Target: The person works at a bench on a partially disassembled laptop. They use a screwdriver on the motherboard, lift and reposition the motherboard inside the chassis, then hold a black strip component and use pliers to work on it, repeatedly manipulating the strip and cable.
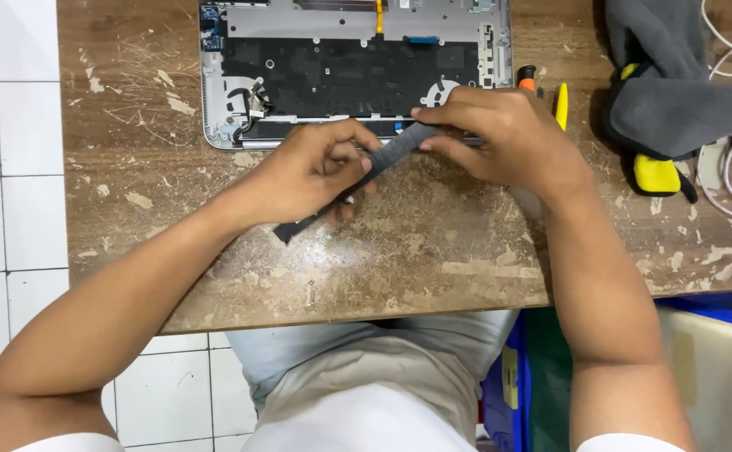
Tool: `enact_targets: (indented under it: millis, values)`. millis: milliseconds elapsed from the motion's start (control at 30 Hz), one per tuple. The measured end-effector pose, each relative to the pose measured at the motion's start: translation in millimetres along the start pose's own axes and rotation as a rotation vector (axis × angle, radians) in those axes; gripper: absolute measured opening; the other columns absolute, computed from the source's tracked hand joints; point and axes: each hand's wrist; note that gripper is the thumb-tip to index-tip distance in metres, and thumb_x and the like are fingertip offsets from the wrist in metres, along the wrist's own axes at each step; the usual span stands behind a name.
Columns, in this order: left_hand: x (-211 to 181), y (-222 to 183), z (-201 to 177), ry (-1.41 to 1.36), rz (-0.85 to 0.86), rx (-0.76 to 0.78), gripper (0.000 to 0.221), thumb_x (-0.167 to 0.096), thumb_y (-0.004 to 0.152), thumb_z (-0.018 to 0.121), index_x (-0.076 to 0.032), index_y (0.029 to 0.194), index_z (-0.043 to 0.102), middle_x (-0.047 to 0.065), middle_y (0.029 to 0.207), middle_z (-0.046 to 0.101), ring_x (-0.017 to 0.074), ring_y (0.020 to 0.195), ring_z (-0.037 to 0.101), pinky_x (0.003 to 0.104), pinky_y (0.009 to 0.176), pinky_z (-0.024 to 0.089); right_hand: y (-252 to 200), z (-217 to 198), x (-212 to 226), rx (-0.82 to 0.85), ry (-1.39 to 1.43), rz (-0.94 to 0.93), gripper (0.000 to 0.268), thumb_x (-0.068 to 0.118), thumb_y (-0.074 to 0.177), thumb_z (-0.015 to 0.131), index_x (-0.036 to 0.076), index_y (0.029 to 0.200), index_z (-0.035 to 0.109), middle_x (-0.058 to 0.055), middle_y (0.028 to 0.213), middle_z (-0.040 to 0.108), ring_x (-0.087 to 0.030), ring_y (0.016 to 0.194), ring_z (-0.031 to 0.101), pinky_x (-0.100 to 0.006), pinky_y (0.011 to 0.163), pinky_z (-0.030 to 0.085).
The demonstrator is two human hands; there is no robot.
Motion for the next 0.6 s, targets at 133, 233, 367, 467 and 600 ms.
enact_targets:
  millis: [133,233,367,467,600]
  values:
    - [29,10,5,-0.188,0.092,0.088,0.018,0.003,0.104,0.046,0.001,0.121,0.052,0.012,0.083,0.065,0.0225,0.058,0.072,0.030,0.041,0.063,5,-18,0,0.005,0.126,-0.033,0.032,0.012,0.095,0.086,-0.007,0.117,0.072,-0.014,0.091,0.069,-0.023,0.073,0.064,-0.034,0.065,0.054]
    - [31,11,8,-0.287,0.067,0.081,0.015,0.011,0.102,0.045,-0.001,0.111,0.047,0.015,0.084,0.064,0.0260,0.055,0.071,0.033,0.037,0.061,-6,-37,-11,-0.098,0.032,0.118,0.021,0.010,0.108,0.075,-0.010,0.116,0.076,-0.020,0.103,0.077,-0.027,0.086,0.073,-0.038,0.080,0.059]
    - [23,10,9,-0.214,0.013,0.044,0.024,0.013,0.094,0.038,-0.004,0.110,0.043,0.017,0.085,0.067,0.0240,0.050,0.064,0.032,0.036,0.053,-31,-47,-38,-0.049,-0.149,0.537,0.005,-0.001,0.105,0.071,-0.002,0.106,0.076,-0.014,0.095,0.076,-0.029,0.085,0.070,-0.042,0.069,0.049]
    - [25,13,10,-0.151,0.052,0.030,0.023,0.009,0.094,0.038,-0.005,0.112,0.043,0.014,0.079,0.064,0.0182,0.045,0.052,0.029,0.034,0.045,-43,-42,-54,0.111,-0.259,0.775,0.008,0.017,0.101,0.075,0.009,0.099,0.076,-0.007,0.087,0.075,-0.031,0.081,0.071,-0.048,0.062,0.049]
    - [26,14,14,-0.137,0.129,0.013,0.010,-0.016,0.106,0.049,-0.007,0.109,0.047,0.006,0.076,0.057,0.0123,0.043,0.047,0.026,0.031,0.047,-51,-43,-57,0.141,-0.375,0.855,0.013,0.025,0.095,0.070,0.012,0.092,0.071,-0.014,0.079,0.071,-0.047,0.075,0.068,-0.056,0.058,0.050]
Point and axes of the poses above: each hand's wrist, its own y-axis towards the middle knuckle, its own z-axis out of the palm, x = y × z
